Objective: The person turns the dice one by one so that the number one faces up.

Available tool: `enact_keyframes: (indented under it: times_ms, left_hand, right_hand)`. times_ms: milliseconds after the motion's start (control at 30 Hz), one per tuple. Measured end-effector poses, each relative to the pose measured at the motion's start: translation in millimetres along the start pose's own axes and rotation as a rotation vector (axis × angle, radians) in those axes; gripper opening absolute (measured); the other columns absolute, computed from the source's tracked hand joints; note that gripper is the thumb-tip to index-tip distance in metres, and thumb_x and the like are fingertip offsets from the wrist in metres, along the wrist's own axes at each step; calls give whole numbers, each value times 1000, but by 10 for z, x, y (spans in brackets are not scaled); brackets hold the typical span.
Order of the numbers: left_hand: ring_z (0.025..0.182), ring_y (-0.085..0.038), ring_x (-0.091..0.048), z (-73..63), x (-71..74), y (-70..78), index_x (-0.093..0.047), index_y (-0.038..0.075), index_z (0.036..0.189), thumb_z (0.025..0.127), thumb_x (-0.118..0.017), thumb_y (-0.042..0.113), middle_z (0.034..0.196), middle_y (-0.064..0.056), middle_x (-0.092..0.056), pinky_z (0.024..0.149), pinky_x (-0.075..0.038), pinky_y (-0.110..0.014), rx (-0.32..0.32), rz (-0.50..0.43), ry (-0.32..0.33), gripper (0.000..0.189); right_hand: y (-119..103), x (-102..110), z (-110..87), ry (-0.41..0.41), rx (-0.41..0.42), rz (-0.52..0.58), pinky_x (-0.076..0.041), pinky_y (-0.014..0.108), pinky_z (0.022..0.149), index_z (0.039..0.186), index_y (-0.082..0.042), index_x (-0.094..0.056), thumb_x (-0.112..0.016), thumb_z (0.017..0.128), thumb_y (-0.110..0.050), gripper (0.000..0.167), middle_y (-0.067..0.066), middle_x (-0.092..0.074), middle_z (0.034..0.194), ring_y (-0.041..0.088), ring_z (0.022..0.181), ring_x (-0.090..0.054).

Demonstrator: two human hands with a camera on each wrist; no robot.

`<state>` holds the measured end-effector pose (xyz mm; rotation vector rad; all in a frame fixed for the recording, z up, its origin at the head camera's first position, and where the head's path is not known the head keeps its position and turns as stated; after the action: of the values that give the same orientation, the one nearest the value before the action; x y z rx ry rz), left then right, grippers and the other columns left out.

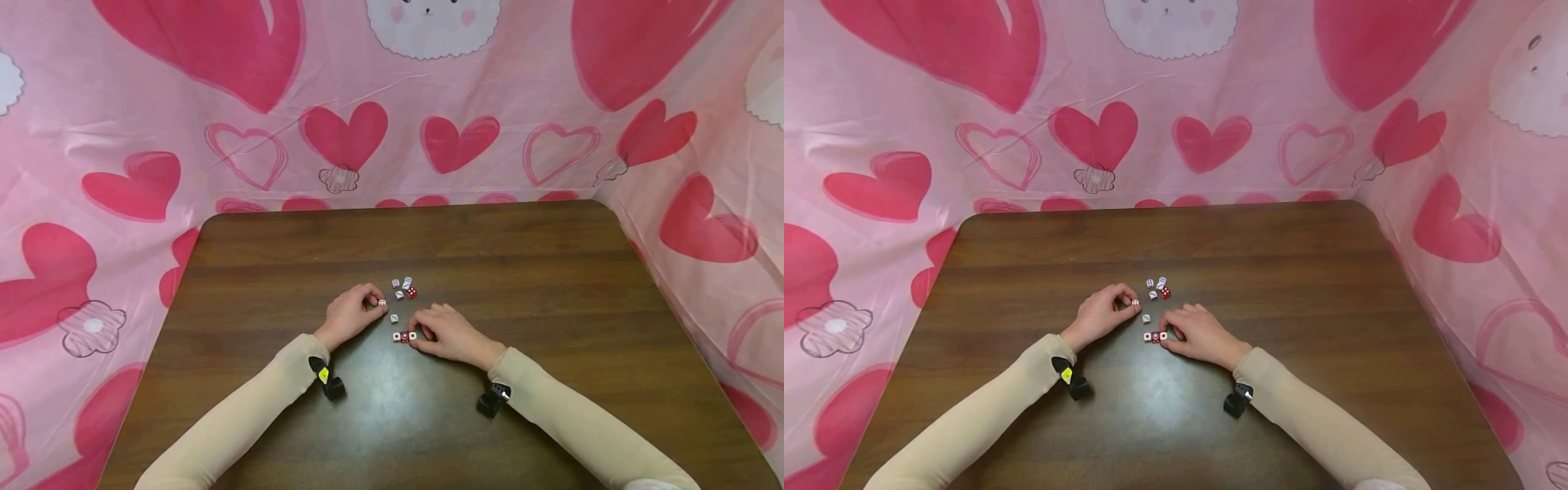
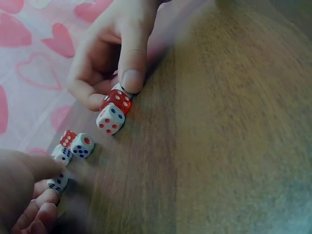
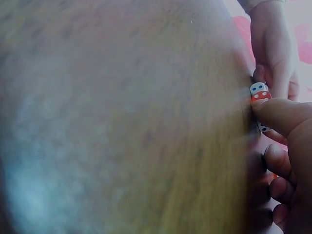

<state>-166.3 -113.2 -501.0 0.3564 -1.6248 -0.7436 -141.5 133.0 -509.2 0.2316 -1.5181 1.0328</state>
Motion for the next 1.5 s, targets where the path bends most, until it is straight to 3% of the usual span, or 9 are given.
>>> enact_keyframes:
  times_ms: [733,933,1133,1333,1500]
  left_hand:
    - [76,-9,-56,0,-13,7,-71,22,106,94,-78,32,94,9,-65,69,-42,-36,2,26,11,17]
    - [75,-9,-56,-5,-17,13,-72,23,104,98,-73,35,94,8,-65,68,-43,-35,1,30,18,14]
    - [75,-9,-56,-4,-7,16,-71,22,106,93,-78,31,95,9,-65,69,-43,-36,-9,20,12,17]
    - [76,-10,-56,-4,-12,11,-71,23,104,98,-73,36,94,8,-64,69,-42,-36,-6,20,20,15]
    - [75,-9,-56,-14,-7,16,-71,23,106,95,-77,31,94,9,-65,69,-41,-37,-5,14,9,15]
  right_hand:
    - [-1,0,4,14,1,9,-35,30,76,103,-25,-67,-77,96,-35,16,-15,-47,71,4,70,-38]
    - [3,-7,2,11,-3,12,-35,30,77,103,-25,-67,-77,95,-35,16,-15,-47,71,4,70,-38]
    - [10,-8,6,8,-11,14,-35,31,77,103,-24,-67,-77,95,-34,16,-15,-47,70,5,70,-39]
    - [10,-7,7,10,-13,14,-35,31,76,103,-24,-67,-77,95,-34,16,-14,-47,71,6,70,-39]
    - [6,-9,3,11,-11,16,-35,31,76,103,-24,-67,-77,95,-33,16,-14,-48,71,6,70,-40]
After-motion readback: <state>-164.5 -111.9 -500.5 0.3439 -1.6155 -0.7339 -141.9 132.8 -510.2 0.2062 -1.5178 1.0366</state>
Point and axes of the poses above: each hand's wrist, its own z-axis towards the middle knuckle, its own x-axis out of the back of the hand, y = z × x, the point moved 1 cm from there along z, towards the middle knuckle
